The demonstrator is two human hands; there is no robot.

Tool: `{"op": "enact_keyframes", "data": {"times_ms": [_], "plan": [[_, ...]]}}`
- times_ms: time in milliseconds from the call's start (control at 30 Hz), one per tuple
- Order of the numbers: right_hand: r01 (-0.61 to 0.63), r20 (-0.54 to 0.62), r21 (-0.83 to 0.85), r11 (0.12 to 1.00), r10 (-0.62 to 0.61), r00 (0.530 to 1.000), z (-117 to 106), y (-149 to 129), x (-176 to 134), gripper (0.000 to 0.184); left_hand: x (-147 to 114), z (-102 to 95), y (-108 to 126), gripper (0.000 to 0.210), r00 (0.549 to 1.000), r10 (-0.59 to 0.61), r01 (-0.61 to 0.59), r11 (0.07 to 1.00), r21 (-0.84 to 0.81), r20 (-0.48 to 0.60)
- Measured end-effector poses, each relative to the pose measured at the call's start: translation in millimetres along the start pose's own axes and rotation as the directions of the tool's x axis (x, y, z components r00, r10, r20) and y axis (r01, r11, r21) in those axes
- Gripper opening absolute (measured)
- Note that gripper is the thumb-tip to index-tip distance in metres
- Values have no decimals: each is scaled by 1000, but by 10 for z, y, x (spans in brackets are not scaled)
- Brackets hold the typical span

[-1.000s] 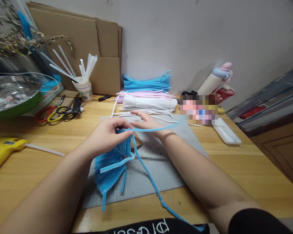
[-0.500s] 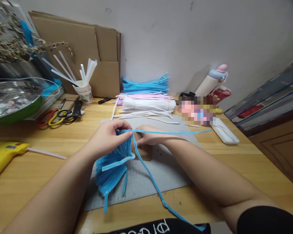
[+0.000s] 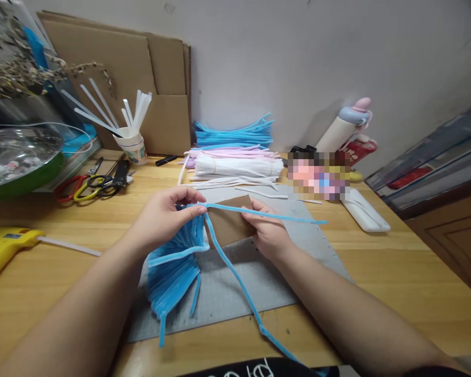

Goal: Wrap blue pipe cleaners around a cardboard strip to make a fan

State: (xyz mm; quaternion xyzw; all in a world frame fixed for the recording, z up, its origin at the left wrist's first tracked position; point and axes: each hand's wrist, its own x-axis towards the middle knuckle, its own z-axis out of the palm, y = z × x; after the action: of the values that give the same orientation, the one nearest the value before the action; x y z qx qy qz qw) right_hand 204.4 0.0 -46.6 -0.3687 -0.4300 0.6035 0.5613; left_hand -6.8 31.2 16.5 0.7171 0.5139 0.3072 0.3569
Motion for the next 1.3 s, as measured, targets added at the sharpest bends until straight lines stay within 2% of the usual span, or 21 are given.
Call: {"op": "enact_keyframes", "data": {"times_ms": [100, 233, 433, 567, 733, 1100, 1167, 1200, 1267, 1300], "plan": [[22, -16, 50, 999, -21, 1000, 21, 21, 2, 22, -1, -18, 0, 28, 1000, -5, 4, 999, 34, 18], [56, -26, 89, 994, -54, 998, 64, 47, -17, 23, 8, -27, -1, 27, 999, 22, -24, 997, 74, 23], [97, -42, 22, 995, -96, 995, 60, 70, -21, 24, 8, -28, 20, 27, 999, 49, -48, 993, 104, -9], [71, -35, 9, 997, -71, 997, 73, 49, -22, 22, 3, -30, 18, 29, 998, 53, -51, 992, 117, -20], [53, -91, -78, 996, -60, 994, 83, 36, -44, 24, 11, -41, -4, 27, 997, 80, -79, 989, 125, -1], [120, -35, -109, 987, -124, 992, 63, 9, -75, 19, -14, -46, 13, 29, 998, -51, 48, 994, 97, 34], [75, -26, -99, 992, -78, 997, 69, 8, -78, 25, -18, -37, 13, 31, 997, -79, 76, 992, 97, 24], [12, -1, -84, 996, -13, 1000, 76, 10, -82, 30, -20, -34, 10, 32, 996, -92, 91, 991, 95, 12], [-196, 75, -55, 979, 199, 977, 101, 23, -94, 41, -21, -36, 2, 35, 994, -105, 107, 989, 104, -32], [-323, 118, -37, 946, 325, 938, 117, 30, -103, 43, -21, -40, -2, 36, 993, -104, 110, 987, 120, -58]]}}
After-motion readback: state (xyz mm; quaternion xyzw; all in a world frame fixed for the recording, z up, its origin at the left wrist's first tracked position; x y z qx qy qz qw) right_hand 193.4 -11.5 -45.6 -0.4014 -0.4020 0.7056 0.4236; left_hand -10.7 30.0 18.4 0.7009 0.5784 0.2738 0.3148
